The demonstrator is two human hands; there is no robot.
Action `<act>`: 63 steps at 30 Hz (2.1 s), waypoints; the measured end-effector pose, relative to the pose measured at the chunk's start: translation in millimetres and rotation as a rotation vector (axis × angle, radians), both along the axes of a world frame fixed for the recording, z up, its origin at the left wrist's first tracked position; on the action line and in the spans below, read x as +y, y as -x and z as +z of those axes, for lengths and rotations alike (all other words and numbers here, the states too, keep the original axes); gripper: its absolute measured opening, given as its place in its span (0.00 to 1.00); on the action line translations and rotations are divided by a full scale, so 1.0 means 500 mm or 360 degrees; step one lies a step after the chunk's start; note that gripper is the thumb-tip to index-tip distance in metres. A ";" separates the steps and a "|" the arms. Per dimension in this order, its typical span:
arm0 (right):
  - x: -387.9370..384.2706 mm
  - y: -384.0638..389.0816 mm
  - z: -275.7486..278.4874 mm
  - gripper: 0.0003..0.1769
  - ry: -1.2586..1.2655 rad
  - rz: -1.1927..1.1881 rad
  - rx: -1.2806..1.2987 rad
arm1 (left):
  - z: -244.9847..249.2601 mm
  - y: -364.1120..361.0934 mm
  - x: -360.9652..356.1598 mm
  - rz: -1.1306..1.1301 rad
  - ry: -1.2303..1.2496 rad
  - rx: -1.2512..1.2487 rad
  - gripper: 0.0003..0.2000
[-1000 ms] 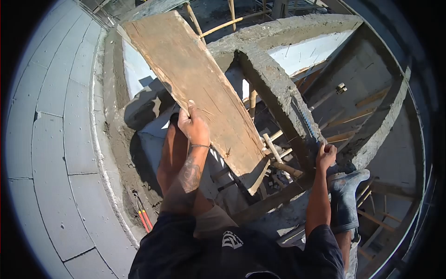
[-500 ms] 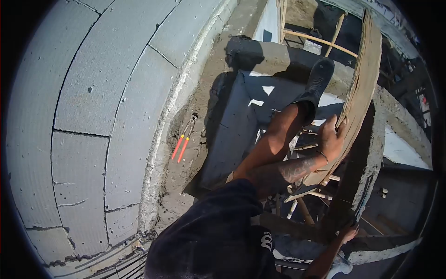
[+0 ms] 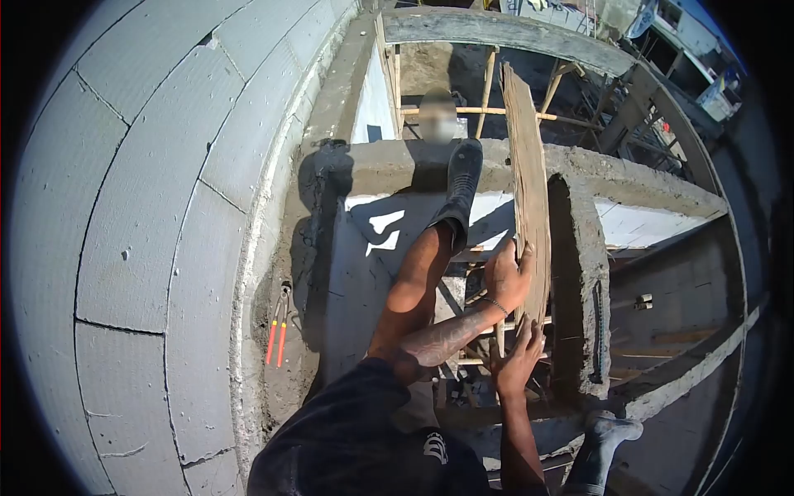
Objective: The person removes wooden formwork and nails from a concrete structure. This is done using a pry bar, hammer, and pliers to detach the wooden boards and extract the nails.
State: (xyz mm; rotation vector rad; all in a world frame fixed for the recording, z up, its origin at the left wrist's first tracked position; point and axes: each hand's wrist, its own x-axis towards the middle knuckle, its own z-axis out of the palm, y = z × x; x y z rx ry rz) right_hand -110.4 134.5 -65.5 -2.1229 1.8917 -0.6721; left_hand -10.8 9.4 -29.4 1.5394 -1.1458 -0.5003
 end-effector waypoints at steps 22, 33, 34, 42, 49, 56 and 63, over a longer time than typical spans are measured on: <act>-0.281 -0.176 -0.051 0.33 0.0240 0.0321 0.0746 | -0.117 -0.496 0.163 0.0358 -0.0222 -0.0499 0.17; -0.283 -0.217 -0.106 0.31 0.0346 0.0442 0.0861 | -0.210 -0.656 0.547 0.1099 -0.1488 -0.1627 0.25; -0.285 -0.216 -0.100 0.30 0.0344 0.0449 0.0874 | -0.212 -0.646 0.542 0.1052 -0.1555 -0.1663 0.25; -0.304 -0.283 -0.017 0.25 0.0408 0.0442 0.0718 | -0.298 -0.677 0.566 0.1087 -0.1599 -0.1787 0.24; -0.312 -0.310 -0.067 0.26 0.0341 0.0668 0.0856 | -0.228 -0.649 0.548 0.0767 -0.1729 -0.1658 0.20; -0.302 -0.320 -0.002 0.22 0.0217 0.0802 0.0882 | -0.203 -0.683 0.479 0.0717 -0.0754 -0.0714 0.23; -0.265 -0.288 0.026 0.21 0.0155 0.0765 0.0637 | 0.074 -0.477 0.270 0.0335 -0.0503 0.0536 0.21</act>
